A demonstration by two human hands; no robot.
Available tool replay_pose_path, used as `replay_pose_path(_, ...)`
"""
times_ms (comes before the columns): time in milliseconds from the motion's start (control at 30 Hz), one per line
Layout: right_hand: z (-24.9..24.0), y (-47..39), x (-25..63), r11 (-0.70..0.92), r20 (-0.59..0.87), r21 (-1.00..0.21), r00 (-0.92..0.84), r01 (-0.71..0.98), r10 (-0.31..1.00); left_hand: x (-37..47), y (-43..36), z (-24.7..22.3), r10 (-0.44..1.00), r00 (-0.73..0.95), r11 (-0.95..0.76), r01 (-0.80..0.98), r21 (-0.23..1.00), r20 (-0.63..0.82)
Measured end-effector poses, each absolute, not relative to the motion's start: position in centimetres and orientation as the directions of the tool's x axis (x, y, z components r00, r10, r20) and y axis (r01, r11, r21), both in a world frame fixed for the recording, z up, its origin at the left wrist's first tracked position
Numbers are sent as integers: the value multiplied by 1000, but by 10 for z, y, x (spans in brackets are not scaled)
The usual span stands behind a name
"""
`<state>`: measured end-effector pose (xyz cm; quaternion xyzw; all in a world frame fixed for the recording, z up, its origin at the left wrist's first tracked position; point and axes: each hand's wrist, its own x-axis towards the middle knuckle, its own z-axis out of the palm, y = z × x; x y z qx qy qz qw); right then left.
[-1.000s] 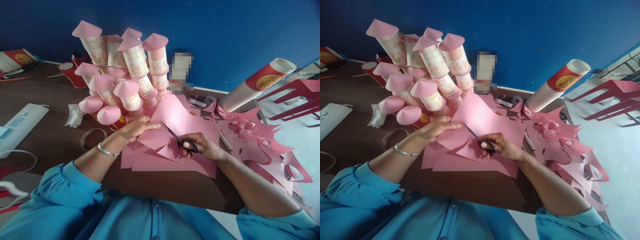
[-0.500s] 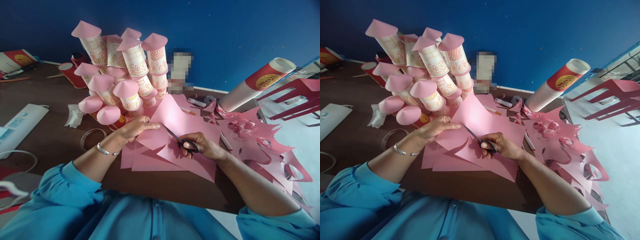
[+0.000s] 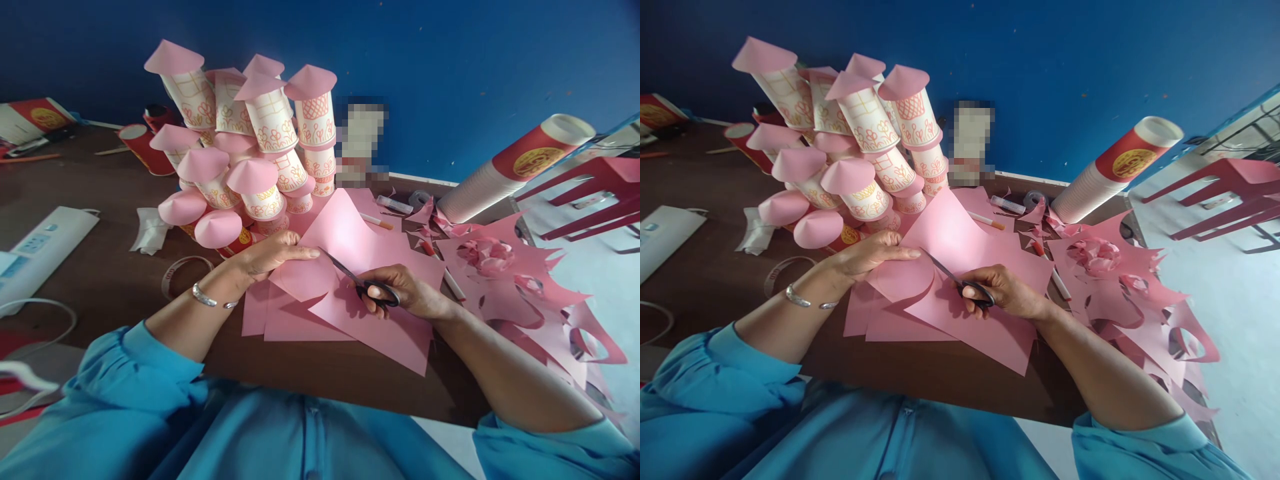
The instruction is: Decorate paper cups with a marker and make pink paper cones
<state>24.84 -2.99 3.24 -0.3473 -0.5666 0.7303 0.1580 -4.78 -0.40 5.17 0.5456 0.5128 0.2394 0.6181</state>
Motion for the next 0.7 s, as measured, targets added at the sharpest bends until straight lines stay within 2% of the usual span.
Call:
replay_pose_path(300,31,-30,250,-324,-356,-928,-694,183,625,-49,-4,50,873,357,246,267,932,-333)
replay_pose_path(400,31,-30,250,-334,-359,-926,-692,177,627,-51,-3,50,855,369,284,258,924,-366)
replay_pose_path(600,33,-29,250,-336,-306,-937,-699,100,646,-53,-2,50,792,486,351,133,927,-370)
replay_pose_path(700,32,-29,250,-331,-293,-940,-697,84,654,-54,-1,48,813,465,343,103,934,-350)
